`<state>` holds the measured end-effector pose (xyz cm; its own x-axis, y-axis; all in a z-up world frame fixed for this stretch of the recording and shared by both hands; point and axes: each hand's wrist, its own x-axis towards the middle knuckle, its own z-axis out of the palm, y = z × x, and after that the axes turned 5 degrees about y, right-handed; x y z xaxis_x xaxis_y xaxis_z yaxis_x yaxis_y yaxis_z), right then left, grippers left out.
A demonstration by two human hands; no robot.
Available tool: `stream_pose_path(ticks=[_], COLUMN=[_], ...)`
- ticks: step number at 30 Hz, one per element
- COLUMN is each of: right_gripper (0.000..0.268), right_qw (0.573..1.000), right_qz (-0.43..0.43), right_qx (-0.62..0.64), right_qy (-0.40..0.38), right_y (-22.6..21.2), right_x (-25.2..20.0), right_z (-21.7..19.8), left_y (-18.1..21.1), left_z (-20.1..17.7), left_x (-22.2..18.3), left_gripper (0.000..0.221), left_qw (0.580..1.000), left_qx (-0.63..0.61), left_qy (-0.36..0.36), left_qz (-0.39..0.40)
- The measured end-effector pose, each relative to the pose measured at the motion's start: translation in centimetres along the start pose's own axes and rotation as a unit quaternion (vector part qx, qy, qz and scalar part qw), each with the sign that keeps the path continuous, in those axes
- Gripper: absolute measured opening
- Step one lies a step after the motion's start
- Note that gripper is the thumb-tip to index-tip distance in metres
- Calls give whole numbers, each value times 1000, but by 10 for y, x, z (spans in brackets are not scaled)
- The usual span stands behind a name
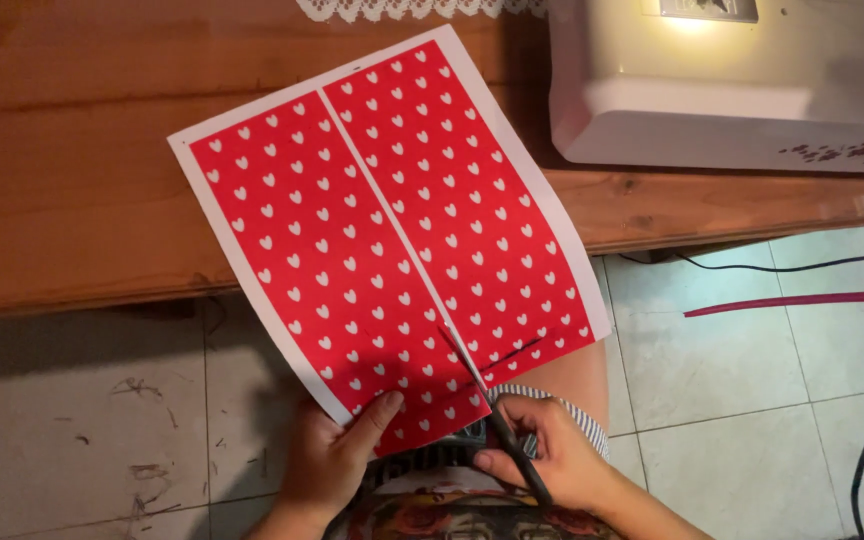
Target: Cutting printed fabric into strips using scissors on a work table next to a sewing machine.
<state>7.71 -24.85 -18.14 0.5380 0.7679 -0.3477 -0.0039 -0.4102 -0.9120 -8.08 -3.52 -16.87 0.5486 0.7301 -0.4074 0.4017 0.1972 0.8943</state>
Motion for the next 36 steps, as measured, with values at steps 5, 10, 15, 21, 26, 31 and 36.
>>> stream_pose_path(ticks=[5, 10, 15, 21, 26, 31, 36], right_gripper=[39, 42, 41, 44, 32, 38, 47], right_qw=[1000, 999, 998, 997, 1000, 998, 998], right_qz=[10, 6, 12, 52, 25, 63, 27], right_qx=[7, -36, -48, -15, 16, -14, -16], right_qy=[-14, 14, 36, 47, -7, 23, 50], right_y=[-1, 5, 6, 6, -11, -13, -3], right_x=[1, 0, -2, -1, 5, 6, 2], right_z=[1, 3, 4, 6, 2, 6, 7], left_y=[-1, 7, 1, -4, -4, -11, -15], left_z=[0, -1, 0, 1, 4, 6, 1], left_x=[-3, -4, -2, -3, -8, -10, -7], left_gripper=[34, 36, 34, 36, 42, 42, 42], left_qw=[1000, 997, 999, 998, 998, 993, 996], left_qx=[28, 64, 26, 34, 60, 36, 50], left_qy=[7, -4, -4, 13, 2, 0, -10], left_qz=[3, -44, 30, 41, 3, -115, -80])
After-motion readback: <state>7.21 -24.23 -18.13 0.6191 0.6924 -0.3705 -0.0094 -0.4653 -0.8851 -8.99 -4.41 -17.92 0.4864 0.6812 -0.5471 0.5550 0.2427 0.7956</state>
